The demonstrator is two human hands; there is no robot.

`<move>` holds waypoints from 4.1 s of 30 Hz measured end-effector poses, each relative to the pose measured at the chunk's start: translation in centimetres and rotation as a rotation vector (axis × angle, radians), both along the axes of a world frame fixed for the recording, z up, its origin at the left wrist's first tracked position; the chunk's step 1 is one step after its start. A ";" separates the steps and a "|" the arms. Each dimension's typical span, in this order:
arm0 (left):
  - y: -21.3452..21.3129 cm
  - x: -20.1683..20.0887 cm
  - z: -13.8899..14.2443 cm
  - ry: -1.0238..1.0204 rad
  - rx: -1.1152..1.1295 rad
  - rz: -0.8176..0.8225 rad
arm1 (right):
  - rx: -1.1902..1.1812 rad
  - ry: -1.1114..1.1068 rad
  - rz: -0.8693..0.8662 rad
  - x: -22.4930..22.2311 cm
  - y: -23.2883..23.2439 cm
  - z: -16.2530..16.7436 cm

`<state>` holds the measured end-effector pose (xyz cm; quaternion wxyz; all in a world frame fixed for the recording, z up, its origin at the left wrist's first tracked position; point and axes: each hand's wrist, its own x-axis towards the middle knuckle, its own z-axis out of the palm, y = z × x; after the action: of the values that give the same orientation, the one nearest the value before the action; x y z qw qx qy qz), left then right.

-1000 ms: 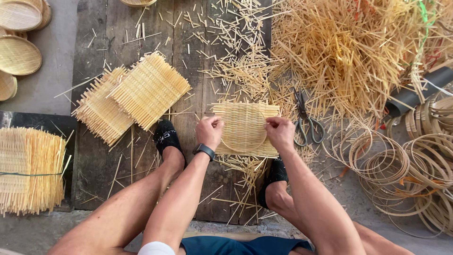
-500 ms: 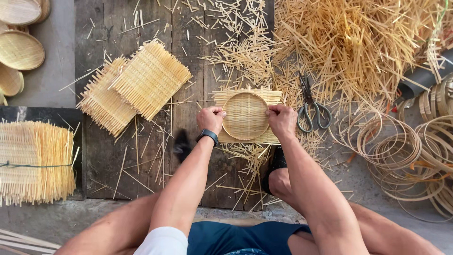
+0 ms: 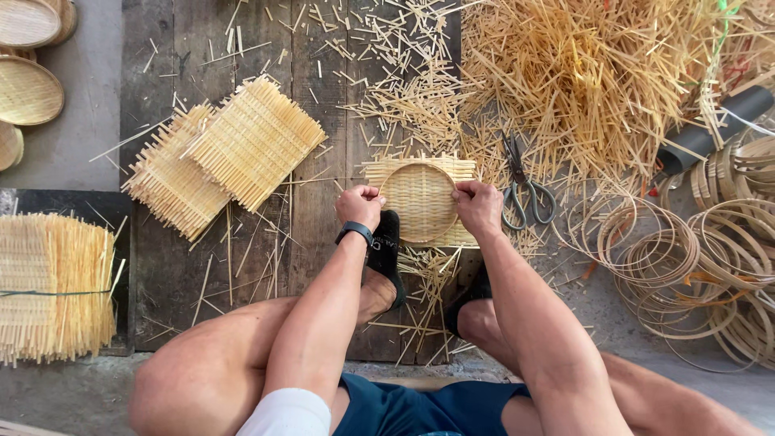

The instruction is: The person sits on the floor of a bamboo craft workshop weaving thin bamboo strips into square woven mats and fitting them into round wooden sieve frames. They use scissors to trim excess strip ends, press the woven mat into the frame, and set finished sieves aside with completed ones.

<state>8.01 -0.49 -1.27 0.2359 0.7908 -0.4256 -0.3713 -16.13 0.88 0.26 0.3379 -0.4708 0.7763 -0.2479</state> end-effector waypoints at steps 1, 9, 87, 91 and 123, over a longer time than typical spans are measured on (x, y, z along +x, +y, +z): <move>0.2 0.0 -0.2 0.015 0.001 0.011 | -0.011 0.019 0.016 -0.1 0.0 -0.1; 0.4 0.6 -2.3 0.275 -0.001 0.137 | -0.023 -0.027 0.129 -1.8 -1.3 -1.6; 2.7 -7.6 -0.1 -0.294 -0.373 -0.513 | 0.248 0.325 0.165 -16.0 0.5 -8.0; 2.0 -8.3 0.5 -0.318 -0.478 -0.552 | 0.474 -0.276 -0.038 -16.7 0.4 -8.1; 0.2 -6.9 1.6 -0.257 -0.354 -0.653 | 0.366 0.180 0.311 -10.0 3.8 3.5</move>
<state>1.08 -0.32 0.32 0.1831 0.6010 -0.7382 -0.2457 -26.14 4.71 3.79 0.3812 -0.5355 0.7536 -0.0055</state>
